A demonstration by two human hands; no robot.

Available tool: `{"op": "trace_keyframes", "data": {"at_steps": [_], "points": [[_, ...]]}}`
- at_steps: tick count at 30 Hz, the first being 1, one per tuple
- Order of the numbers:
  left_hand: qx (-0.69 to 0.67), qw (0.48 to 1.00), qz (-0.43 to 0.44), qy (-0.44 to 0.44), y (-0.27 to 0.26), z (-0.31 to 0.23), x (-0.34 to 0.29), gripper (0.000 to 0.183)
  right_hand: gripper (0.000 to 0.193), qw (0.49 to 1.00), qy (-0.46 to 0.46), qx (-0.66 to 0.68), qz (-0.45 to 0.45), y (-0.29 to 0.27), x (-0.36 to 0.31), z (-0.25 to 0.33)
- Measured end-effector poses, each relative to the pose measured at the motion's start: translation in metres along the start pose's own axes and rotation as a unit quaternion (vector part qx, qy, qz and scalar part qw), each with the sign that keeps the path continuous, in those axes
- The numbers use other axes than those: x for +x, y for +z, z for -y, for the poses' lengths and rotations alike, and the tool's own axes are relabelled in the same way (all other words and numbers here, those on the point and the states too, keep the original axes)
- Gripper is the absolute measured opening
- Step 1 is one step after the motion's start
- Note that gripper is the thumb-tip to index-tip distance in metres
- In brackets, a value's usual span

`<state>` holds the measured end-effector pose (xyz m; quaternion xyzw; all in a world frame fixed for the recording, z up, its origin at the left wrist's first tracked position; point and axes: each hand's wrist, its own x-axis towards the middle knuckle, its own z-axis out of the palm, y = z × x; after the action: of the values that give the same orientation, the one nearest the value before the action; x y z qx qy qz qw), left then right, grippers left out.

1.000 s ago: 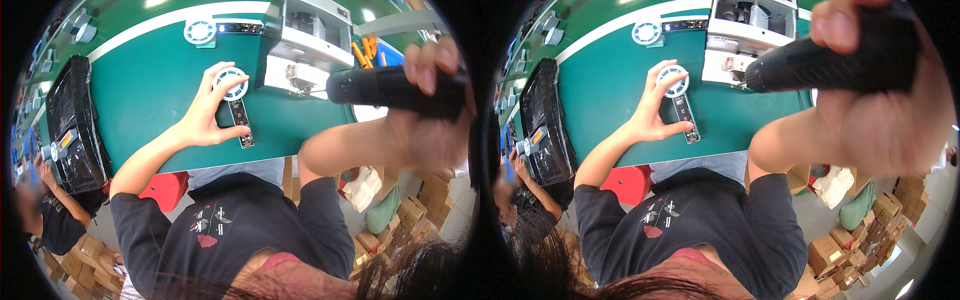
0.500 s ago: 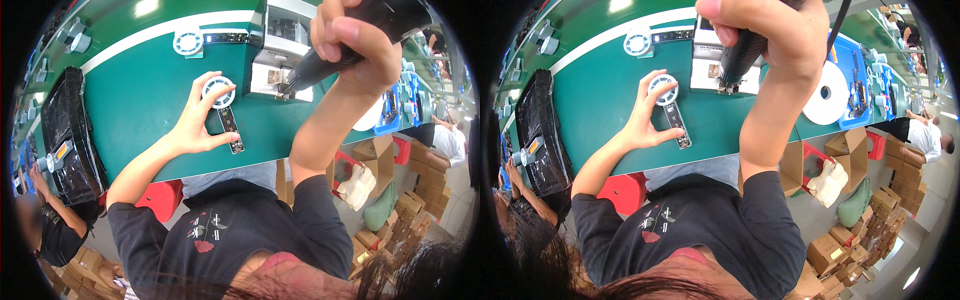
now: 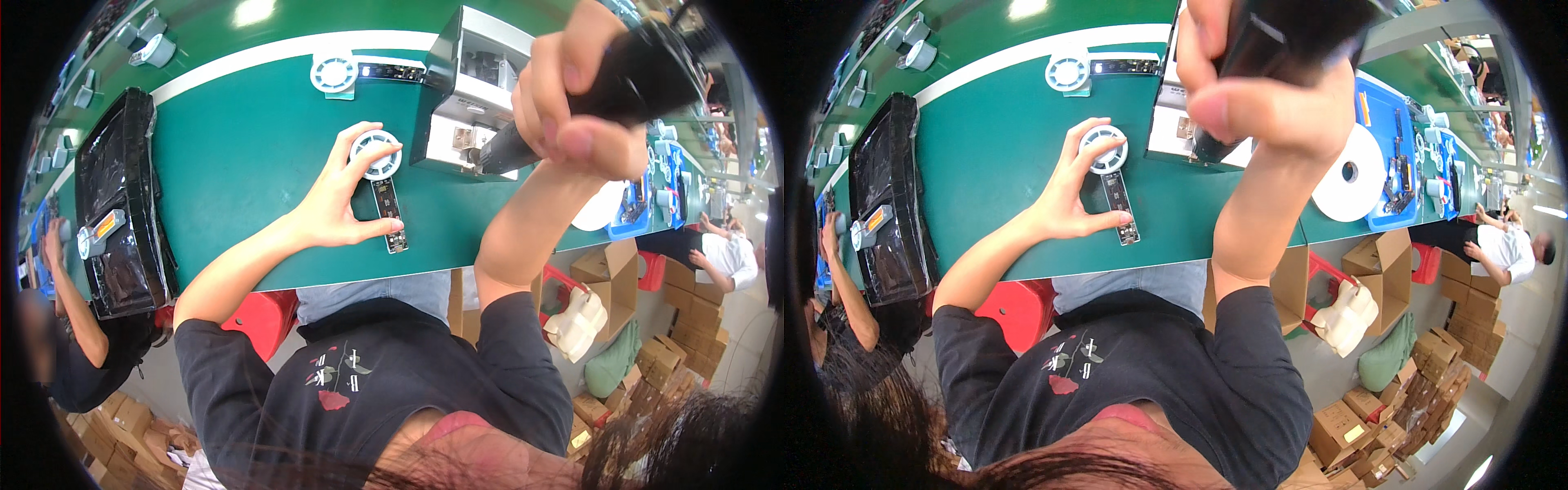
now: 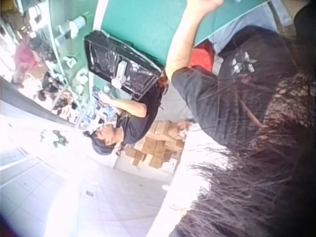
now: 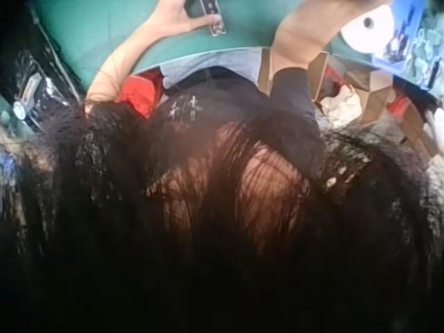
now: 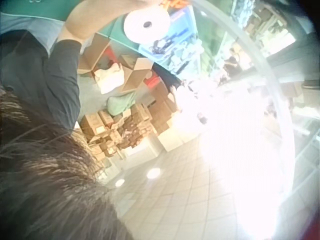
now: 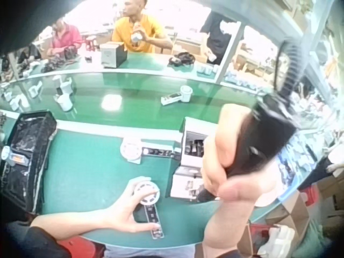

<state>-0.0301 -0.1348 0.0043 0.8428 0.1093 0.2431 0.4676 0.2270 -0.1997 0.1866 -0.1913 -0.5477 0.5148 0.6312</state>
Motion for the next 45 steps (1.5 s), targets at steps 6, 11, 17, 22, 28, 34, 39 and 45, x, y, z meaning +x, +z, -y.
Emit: {"op": "trace_keyframes", "data": {"at_steps": [6, 11, 17, 22, 28, 34, 39, 45], "points": [[-0.002, 1.000, -0.003, -0.001, -0.001, 0.000, -0.001, 0.099, 0.043, 0.988, 0.053, -0.025, -0.143, 0.020, 0.008, -0.002], [-0.019, 0.999, -0.039, 0.023, 0.001, 0.000, -0.002, 0.103, 0.026, 0.999, -0.026, -0.042, -0.014, 0.023, 0.010, 0.000], [0.016, 0.996, -0.090, 0.018, 0.001, 0.004, 0.000, 0.103, 0.031, 0.959, -0.086, -0.161, -0.216, 0.072, 0.026, -0.034], [0.017, 0.997, -0.081, 0.009, 0.001, 0.002, -0.002, 0.102, 0.033, 0.935, -0.077, -0.220, -0.269, 0.074, 0.035, -0.057], [0.014, 0.997, -0.075, 0.009, 0.001, 0.002, -0.001, 0.103, 0.026, 0.927, -0.039, -0.257, -0.269, 0.071, 0.035, -0.063], [0.011, 0.997, -0.077, 0.010, 0.002, 0.006, -0.003, 0.104, 0.025, 0.930, 0.041, -0.236, -0.279, 0.065, 0.032, -0.074], [0.000, 0.997, -0.077, 0.007, 0.002, 0.005, -0.003, 0.104, 0.027, 0.939, -0.001, -0.205, -0.276, 0.068, 0.033, -0.075], [-0.016, 0.995, -0.101, 0.008, 0.004, 0.005, -0.002, 0.100, 0.030, 0.944, -0.003, -0.215, -0.251, 0.068, 0.035, -0.071]]}}
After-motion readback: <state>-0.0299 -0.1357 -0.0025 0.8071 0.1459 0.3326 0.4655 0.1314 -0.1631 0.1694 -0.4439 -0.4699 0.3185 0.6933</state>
